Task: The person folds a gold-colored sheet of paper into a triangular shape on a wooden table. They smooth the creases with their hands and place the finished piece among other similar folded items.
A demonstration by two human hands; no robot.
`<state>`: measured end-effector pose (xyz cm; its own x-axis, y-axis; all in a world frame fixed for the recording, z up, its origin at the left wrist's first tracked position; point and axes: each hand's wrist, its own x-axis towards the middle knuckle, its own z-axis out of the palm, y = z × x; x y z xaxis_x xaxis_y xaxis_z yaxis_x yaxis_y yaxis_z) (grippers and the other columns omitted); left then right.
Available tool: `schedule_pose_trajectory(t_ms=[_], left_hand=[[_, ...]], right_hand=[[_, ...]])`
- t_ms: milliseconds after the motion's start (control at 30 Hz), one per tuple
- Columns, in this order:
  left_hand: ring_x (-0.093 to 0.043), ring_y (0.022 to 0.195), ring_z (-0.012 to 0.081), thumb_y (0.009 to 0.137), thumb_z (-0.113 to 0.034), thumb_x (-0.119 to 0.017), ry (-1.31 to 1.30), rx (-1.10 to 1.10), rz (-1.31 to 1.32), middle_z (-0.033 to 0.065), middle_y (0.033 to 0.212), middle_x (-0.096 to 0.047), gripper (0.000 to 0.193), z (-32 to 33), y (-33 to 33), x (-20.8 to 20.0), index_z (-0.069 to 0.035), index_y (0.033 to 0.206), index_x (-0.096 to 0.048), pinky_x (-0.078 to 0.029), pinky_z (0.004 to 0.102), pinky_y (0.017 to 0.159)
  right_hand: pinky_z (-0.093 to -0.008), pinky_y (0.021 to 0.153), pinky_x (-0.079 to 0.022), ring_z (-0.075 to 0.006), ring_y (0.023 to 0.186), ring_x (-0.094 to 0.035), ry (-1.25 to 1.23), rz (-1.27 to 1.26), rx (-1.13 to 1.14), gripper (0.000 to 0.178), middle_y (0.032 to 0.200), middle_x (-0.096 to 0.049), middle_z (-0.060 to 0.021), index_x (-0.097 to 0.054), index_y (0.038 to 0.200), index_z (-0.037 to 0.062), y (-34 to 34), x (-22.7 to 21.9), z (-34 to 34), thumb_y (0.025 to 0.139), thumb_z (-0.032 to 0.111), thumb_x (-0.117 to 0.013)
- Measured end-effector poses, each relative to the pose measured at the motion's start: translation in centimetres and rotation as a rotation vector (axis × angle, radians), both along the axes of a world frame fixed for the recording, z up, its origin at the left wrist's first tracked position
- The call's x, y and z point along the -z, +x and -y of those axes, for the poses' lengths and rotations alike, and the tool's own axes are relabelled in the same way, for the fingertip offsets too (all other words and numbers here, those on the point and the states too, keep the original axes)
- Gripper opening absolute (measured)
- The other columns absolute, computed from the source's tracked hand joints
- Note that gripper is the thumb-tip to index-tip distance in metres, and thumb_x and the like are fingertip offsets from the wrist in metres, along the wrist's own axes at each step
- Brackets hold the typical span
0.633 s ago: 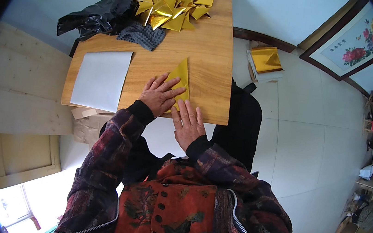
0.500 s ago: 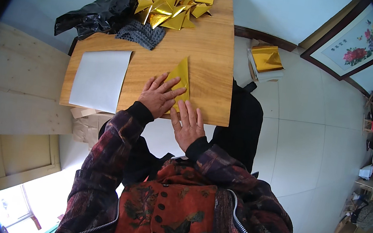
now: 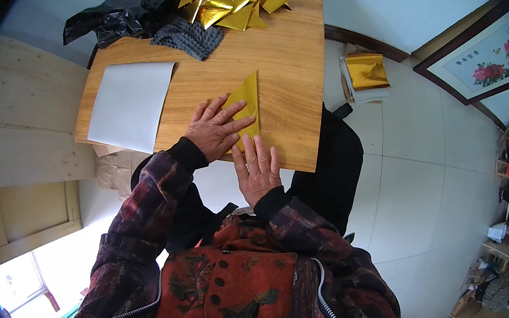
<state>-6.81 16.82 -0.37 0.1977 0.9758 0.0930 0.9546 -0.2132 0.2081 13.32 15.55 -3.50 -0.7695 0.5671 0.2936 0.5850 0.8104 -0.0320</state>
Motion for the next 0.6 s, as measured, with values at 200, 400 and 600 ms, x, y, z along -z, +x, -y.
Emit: schedule_pose_trajectory(t_ms=[200, 400, 600], left_hand=[[-0.024, 0.143, 0.0291, 0.097, -0.034, -0.047, 0.006, 0.003, 0.008, -0.0034, 0.153, -0.034, 0.044, 0.0, 0.02, -0.11, -0.037, 0.14, -0.047, -0.014, 0.0517, 0.115], [-0.027, 0.141, 0.0302, 0.094, -0.031, -0.05, -0.007, 0.012, -0.003, -0.0016, 0.151, -0.037, 0.046, -0.26, -0.06, -0.33, -0.037, 0.14, -0.048, -0.019, 0.0523, 0.113], [-0.024, 0.143, 0.0314, 0.094, -0.027, -0.051, -0.103, 0.044, 0.07, -0.0028, 0.153, -0.035, 0.048, -0.82, -0.96, -0.34, -0.039, 0.14, -0.046, -0.019, 0.0526, 0.114]], right_hand=[[-0.0565, 0.113, -0.016, -0.0368, 0.142, -0.026, 0.024, -0.022, -0.002, 0.082, 0.153, -0.028, -0.0196, -0.036, 0.144, 0.0076, -0.09, -0.03, 0.0, 0.072, 0.023, -0.072], [-0.0564, 0.111, -0.02, -0.0366, 0.141, -0.029, 0.016, -0.006, 0.003, 0.08, 0.152, -0.03, -0.0201, -0.037, 0.143, 0.0078, -0.12, -0.62, -0.01, 0.072, 0.022, -0.071], [-0.0568, 0.111, -0.021, -0.0363, 0.141, -0.028, 0.019, 0.008, 0.002, 0.083, 0.152, -0.029, -0.0203, -0.033, 0.145, 0.0098, -0.1, -0.61, -0.06, 0.073, 0.024, -0.073]])
